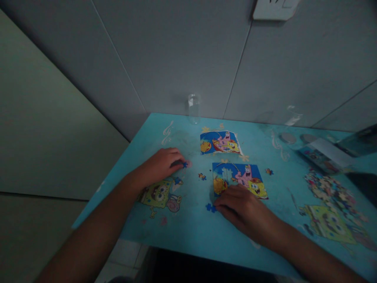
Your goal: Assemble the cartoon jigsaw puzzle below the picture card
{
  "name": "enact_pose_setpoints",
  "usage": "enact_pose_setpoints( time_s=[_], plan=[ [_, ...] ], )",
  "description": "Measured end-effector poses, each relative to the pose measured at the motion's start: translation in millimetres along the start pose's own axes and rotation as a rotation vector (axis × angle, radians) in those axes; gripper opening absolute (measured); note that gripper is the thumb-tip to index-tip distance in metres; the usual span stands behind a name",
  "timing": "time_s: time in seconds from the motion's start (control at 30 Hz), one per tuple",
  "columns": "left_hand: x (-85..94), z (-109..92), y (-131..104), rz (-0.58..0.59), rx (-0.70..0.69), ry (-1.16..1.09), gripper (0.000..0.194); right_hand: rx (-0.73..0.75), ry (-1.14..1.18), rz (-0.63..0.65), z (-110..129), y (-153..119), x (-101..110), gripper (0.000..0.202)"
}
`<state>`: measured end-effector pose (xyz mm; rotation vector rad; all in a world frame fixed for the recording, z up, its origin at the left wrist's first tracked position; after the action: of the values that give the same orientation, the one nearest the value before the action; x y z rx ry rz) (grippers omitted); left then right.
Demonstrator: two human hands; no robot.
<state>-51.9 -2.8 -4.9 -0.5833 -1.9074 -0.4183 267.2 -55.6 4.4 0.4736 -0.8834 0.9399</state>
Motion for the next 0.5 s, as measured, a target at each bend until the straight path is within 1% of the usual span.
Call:
enact_pose_setpoints(
  time_s=[0.13, 0.33, 0.5],
  plan=[
    [-0.8, -0.1, 0.6, 0.000, 0.002, -0.008, 0.018, -0.004, 0.003, 0.007, 0.5, -0.3, -0.2, 0.018],
    [-1.7, -0.3, 0.7, 0.013, 0.064, -0.081, 0.016, -0.010, 0.004, 0.009, -1.2, -0.3, -2.4, 0.018],
    [-4.7, 0.2, 1.5, 0.022, 0.026, -0.145, 0.015, 0.002, -0.001, 0.007, -2.2, 0.6, -1.4, 0.019]
  ],
)
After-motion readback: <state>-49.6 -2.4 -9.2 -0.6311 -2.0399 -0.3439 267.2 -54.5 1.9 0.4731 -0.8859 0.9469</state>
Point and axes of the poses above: each hand's wrist, its own y-axis towards the middle knuckle, its own x-axis out of the back of the hand, z = x × y, the point moved 1 cm from there along y, towards the middle knuckle, and after that the axes turned 7 degrees about z, right-handed, at the moved point
